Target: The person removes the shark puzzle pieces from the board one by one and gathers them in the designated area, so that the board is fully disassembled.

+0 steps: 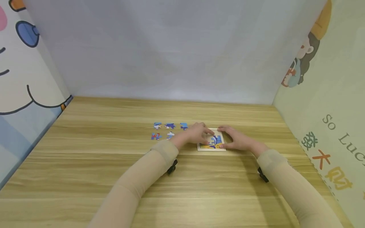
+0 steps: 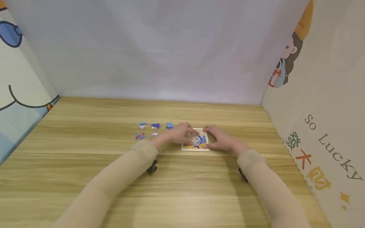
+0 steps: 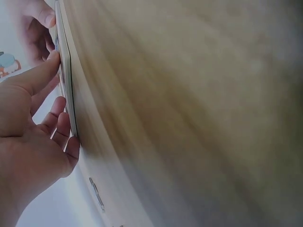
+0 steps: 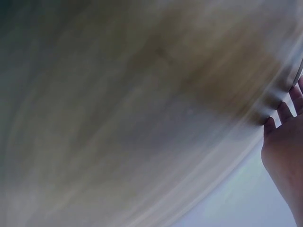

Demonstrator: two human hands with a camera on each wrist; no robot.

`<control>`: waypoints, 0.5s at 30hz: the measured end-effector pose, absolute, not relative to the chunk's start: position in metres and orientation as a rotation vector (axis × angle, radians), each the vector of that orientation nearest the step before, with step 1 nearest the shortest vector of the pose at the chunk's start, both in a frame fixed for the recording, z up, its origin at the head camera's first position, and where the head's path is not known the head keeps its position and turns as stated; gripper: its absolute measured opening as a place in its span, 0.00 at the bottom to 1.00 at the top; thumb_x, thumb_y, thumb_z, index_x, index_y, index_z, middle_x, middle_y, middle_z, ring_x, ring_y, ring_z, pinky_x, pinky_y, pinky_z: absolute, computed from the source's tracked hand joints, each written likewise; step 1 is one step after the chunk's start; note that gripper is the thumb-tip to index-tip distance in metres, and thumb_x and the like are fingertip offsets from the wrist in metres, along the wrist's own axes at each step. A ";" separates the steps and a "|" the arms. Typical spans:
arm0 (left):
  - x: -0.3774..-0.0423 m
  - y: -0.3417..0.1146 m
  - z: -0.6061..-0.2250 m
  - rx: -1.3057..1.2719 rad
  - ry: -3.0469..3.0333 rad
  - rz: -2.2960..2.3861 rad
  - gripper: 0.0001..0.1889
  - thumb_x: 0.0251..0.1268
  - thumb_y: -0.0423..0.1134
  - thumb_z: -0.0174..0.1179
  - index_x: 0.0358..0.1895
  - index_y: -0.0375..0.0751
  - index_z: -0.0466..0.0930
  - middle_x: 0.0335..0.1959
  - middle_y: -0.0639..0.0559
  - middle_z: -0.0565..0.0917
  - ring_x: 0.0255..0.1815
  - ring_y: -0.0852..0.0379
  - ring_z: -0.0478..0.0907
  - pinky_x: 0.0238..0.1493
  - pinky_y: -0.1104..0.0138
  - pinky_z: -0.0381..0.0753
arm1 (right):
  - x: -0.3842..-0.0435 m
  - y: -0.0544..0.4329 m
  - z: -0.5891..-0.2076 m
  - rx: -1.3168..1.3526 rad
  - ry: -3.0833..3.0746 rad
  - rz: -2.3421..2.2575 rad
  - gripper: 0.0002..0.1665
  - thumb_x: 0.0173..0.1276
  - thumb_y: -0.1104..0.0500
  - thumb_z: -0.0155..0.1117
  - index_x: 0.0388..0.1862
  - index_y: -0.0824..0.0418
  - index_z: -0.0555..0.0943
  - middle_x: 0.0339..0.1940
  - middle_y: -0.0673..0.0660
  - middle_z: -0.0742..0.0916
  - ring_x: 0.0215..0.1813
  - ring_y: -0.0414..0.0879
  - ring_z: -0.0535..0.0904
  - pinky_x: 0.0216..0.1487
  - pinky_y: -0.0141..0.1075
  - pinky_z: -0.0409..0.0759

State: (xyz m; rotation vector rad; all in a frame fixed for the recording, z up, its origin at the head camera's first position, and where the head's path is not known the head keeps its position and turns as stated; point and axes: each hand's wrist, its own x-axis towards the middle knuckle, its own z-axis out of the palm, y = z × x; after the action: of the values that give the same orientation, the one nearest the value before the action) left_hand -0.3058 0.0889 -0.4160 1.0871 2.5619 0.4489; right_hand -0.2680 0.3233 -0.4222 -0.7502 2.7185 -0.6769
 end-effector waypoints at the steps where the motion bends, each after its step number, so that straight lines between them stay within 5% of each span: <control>1: -0.305 0.089 -0.415 1.084 2.564 0.418 0.27 0.61 0.54 0.60 0.64 0.63 0.70 0.63 0.48 0.68 0.60 0.51 0.65 0.59 0.57 0.65 | -0.268 0.323 -0.422 -0.749 2.717 -0.678 0.46 0.61 0.45 0.67 0.70 0.64 0.60 0.72 0.65 0.62 0.73 0.63 0.54 0.70 0.57 0.52; 15: -0.308 0.092 -0.410 1.022 2.485 0.523 0.23 0.61 0.48 0.63 0.61 0.62 0.74 0.61 0.48 0.70 0.61 0.49 0.63 0.61 0.53 0.63 | -0.269 0.323 -0.422 -0.759 2.713 -0.691 0.45 0.61 0.46 0.67 0.70 0.65 0.60 0.72 0.65 0.62 0.73 0.62 0.54 0.70 0.57 0.51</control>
State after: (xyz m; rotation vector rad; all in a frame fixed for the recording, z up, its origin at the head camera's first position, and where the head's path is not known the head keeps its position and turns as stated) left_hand -0.3084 0.0925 -0.4099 1.0218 2.4847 0.5234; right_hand -0.2688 0.3233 -0.4224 -0.7588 2.7126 -0.6913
